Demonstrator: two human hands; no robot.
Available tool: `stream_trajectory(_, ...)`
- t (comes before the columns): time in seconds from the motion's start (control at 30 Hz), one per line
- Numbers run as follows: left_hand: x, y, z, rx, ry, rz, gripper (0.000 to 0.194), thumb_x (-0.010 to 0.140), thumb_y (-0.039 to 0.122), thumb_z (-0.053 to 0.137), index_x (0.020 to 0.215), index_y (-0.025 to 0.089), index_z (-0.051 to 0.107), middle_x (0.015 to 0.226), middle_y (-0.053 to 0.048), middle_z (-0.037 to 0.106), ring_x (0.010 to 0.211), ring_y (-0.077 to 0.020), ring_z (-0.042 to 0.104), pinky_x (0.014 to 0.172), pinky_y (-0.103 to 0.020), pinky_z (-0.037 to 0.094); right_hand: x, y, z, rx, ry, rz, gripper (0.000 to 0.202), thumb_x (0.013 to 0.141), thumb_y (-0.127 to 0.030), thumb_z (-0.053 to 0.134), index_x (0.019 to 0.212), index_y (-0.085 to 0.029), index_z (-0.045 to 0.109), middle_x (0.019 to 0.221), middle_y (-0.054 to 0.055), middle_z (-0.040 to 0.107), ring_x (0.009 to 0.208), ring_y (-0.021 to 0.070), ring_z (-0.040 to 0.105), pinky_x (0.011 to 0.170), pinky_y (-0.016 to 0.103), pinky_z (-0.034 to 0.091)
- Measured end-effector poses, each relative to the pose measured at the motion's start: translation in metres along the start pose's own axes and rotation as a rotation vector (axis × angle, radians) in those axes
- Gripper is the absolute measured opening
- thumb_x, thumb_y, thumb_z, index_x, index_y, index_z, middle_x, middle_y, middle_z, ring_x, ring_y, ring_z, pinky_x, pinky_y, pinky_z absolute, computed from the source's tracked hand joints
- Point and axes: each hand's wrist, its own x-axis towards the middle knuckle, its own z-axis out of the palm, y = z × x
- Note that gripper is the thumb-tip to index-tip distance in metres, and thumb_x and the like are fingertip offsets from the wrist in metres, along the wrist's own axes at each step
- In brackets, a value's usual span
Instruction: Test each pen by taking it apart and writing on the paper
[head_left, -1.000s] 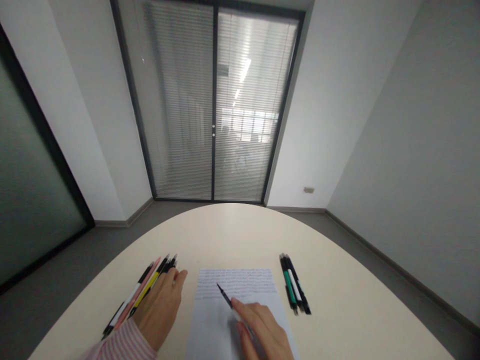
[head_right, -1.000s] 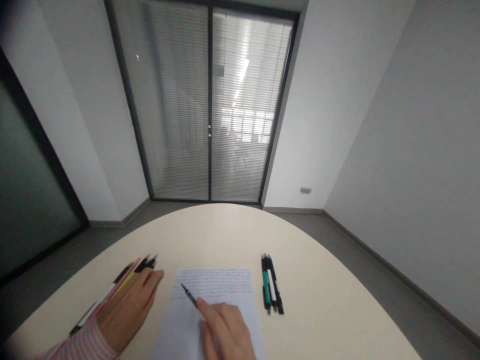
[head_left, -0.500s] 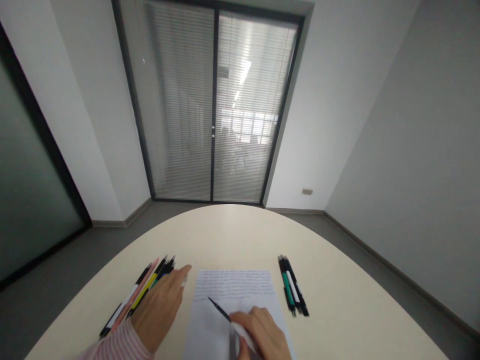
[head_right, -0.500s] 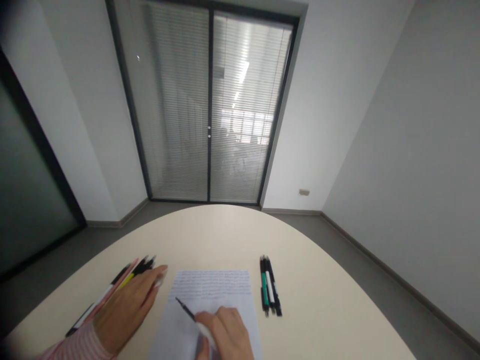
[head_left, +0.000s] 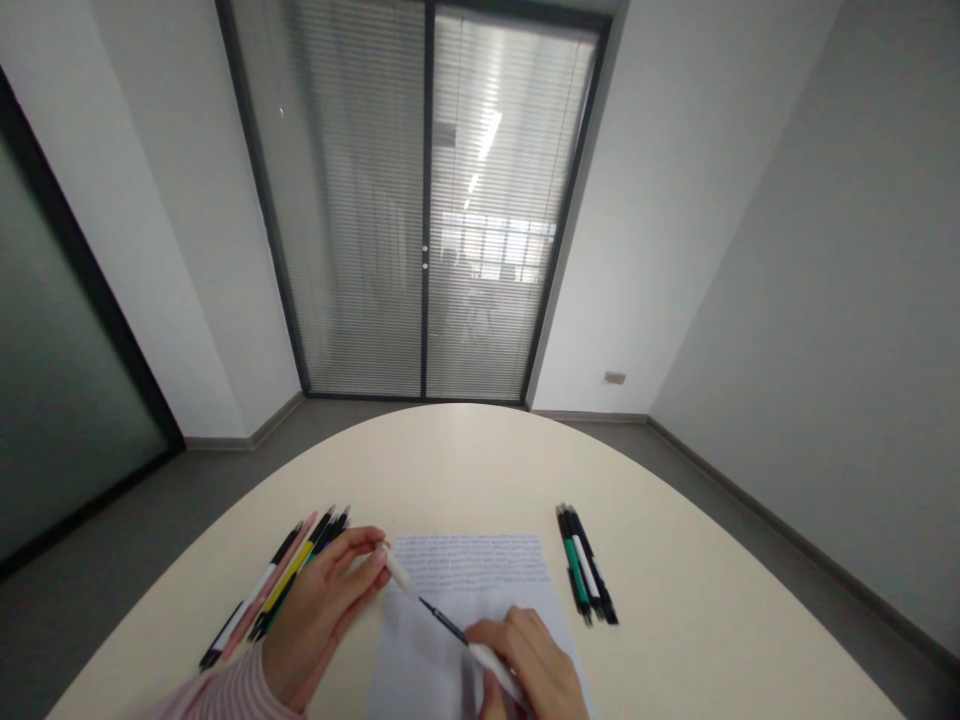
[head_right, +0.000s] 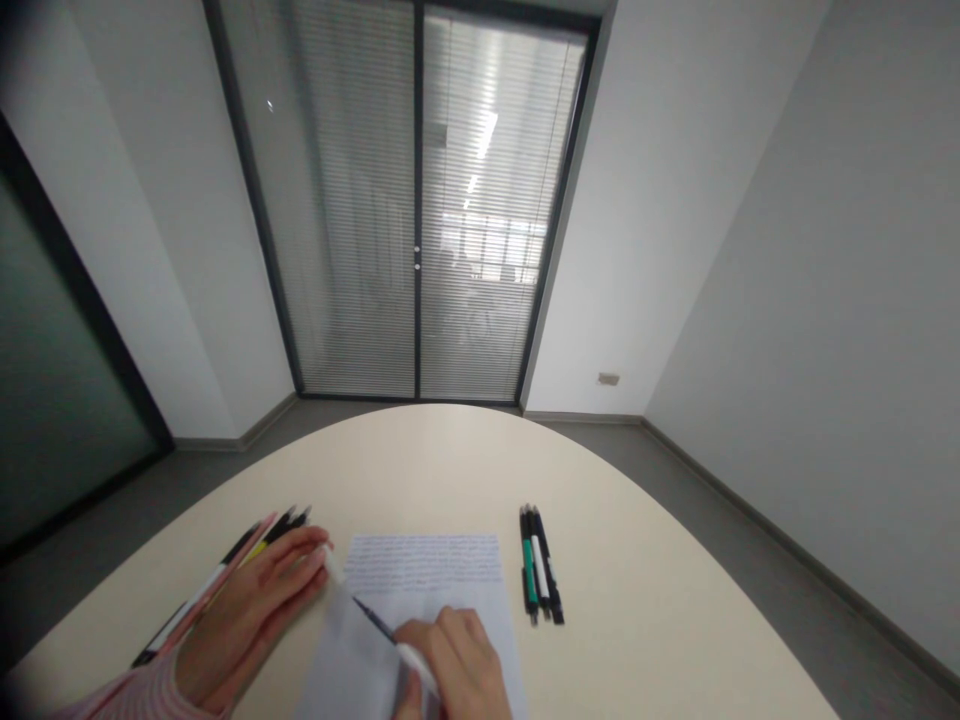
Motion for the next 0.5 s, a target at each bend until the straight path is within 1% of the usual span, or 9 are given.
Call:
stream_trajectory(0.07,-0.0014,-0.0006,0.0009,-0.008,0.014,-0.008,0.029,0.065,0.028,0.078,0.089,0.019,0.066,0.091,-0.003,0.067,0.089,-0.0193,0.067,0.082,-0.027,0.056,0.0004,-0.0004,-0.0003,-0.001,0.009,-0.01,0.02,0.08,-0.013,0.042,0.091,-0.021,0.057,0.06,0.001,0.051,0.055,0.0187,0.05,0.047,0.027,0.039)
stream_trajectory(0.17,-0.0033,-0.0003,0.0016,0.002,0.004,-0.014,0.023,0.067,0.026,0.076,0.087,0.02,0.066,0.089,-0.002,0.067,0.086,-0.018,0.067,0.082,-0.027,0.056,-0.0001,-0.0024,-0.0008,-0.015,0.001,0.022,0.021,0.079,-0.012,0.042,0.091,-0.021,0.057,0.062,0.001,0.051,0.056,0.0189,0.051,0.049,0.028,0.039)
stream_trajectory(0.3,-0.002,-0.0015,-0.0001,0.014,0.011,0.005,0.025,0.068,0.03,0.076,0.088,0.02,0.065,0.09,-0.002,0.066,0.086,-0.018,0.067,0.081,-0.027,0.057,-0.0016,-0.0048,-0.0017,-0.03,0.012,0.057,0.021,0.079,-0.011,0.043,0.092,-0.021,0.057,0.064,0.002,0.053,0.058,0.019,0.052,0.052,0.028,0.043)
stream_trajectory(0.4,-0.0007,-0.0019,-0.0013,0.042,0.043,0.031,0.027,0.067,0.033,0.076,0.088,0.02,0.064,0.092,-0.004,0.066,0.088,-0.0208,0.067,0.083,-0.031,0.056,-0.0012,-0.004,-0.002,-0.02,0.013,0.049,0.019,0.081,-0.013,0.043,0.092,-0.021,0.057,0.063,0.001,0.053,0.056,0.0187,0.052,0.051,0.028,0.043)
stream_trajectory(0.5,-0.0024,-0.0015,-0.0001,0.094,0.013,0.034,0.028,0.068,0.037,0.074,0.089,0.021,0.064,0.092,-0.004,0.066,0.089,-0.0217,0.067,0.082,-0.031,0.056,0.0004,-0.0032,-0.0023,-0.011,0.024,0.018,0.02,0.082,-0.015,0.042,0.093,-0.021,0.057,0.063,0.001,0.053,0.056,0.0185,0.053,0.05,0.027,0.042)
